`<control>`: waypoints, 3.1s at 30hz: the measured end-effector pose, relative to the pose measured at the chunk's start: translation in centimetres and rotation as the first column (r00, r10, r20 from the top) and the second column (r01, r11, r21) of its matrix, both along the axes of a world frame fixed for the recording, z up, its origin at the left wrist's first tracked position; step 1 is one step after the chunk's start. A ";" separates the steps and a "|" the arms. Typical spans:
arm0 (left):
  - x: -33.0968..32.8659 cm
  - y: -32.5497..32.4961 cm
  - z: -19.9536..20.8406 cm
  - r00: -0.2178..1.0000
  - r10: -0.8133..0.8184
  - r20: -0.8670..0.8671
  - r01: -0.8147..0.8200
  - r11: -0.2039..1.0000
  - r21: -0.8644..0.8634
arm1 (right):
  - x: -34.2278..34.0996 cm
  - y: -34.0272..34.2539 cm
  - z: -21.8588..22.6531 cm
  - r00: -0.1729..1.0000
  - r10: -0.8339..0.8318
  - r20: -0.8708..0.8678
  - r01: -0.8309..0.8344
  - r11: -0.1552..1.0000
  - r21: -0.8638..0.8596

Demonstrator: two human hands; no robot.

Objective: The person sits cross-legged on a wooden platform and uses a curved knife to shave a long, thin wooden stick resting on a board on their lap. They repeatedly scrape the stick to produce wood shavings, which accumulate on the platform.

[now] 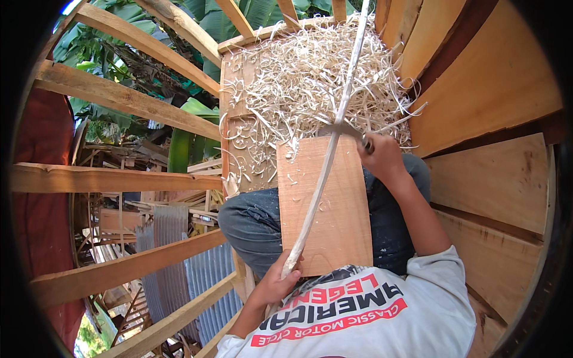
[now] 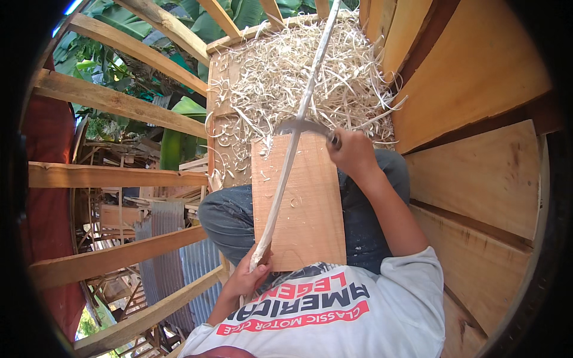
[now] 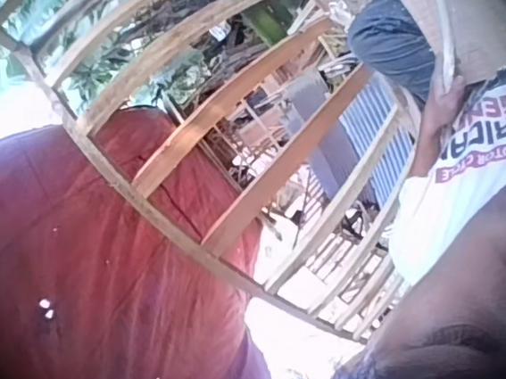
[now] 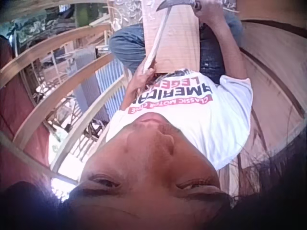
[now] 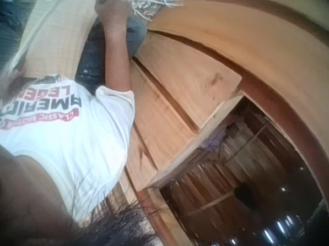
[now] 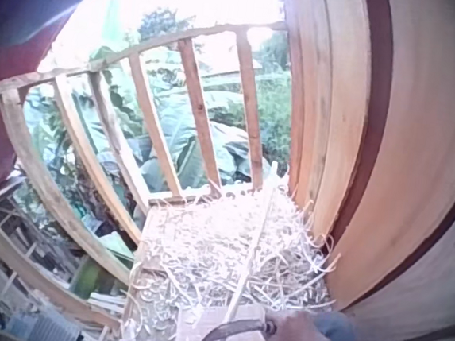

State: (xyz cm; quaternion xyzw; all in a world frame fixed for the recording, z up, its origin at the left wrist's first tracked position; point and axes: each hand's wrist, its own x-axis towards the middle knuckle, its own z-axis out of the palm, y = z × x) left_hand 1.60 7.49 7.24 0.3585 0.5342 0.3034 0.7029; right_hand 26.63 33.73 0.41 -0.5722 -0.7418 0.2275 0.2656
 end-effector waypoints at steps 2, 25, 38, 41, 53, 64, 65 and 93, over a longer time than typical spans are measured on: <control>-0.7 -0.5 0.2 1.000 -0.006 -0.007 0.005 0.999 -0.045 | 0.1 -0.5 -1.1 0.996 0.085 0.013 -0.086 0.977 0.195; -8.6 -7.3 -5.5 0.957 0.177 0.231 -0.063 0.902 -0.428 | -1.9 -5.9 4.5 0.749 0.374 -0.547 -0.651 0.564 -0.507; -9.2 -6.4 -7.0 0.921 0.230 0.313 -0.046 0.864 -0.501 | -1.8 -6.1 3.1 0.828 0.203 -0.523 -0.498 0.694 -0.519; -9.4 -6.2 -6.7 0.932 0.206 0.299 -0.025 0.858 -0.513 | -2.6 -4.8 2.2 0.784 -0.200 -0.588 -0.181 0.832 -0.525; -9.1 -5.9 -6.8 0.930 0.217 0.298 -0.043 0.867 -0.497 | -2.8 -5.4 3.6 0.850 0.152 -0.504 -0.468 0.657 -0.591; -8.8 -5.1 -6.3 0.952 0.203 0.229 -0.070 0.873 -0.483 | -2.0 -3.4 3.5 0.790 -0.238 -0.565 -0.174 0.796 -0.580; -8.7 -5.2 -6.5 0.946 0.203 0.253 -0.060 0.876 -0.479 | -2.4 -4.7 2.3 0.759 -0.237 -0.607 -0.191 0.810 -0.555; -8.4 -5.6 -6.4 0.938 0.230 0.258 -0.089 0.882 -0.462 | -3.3 -4.3 3.3 0.439 -0.541 -0.717 -0.528 0.491 -0.693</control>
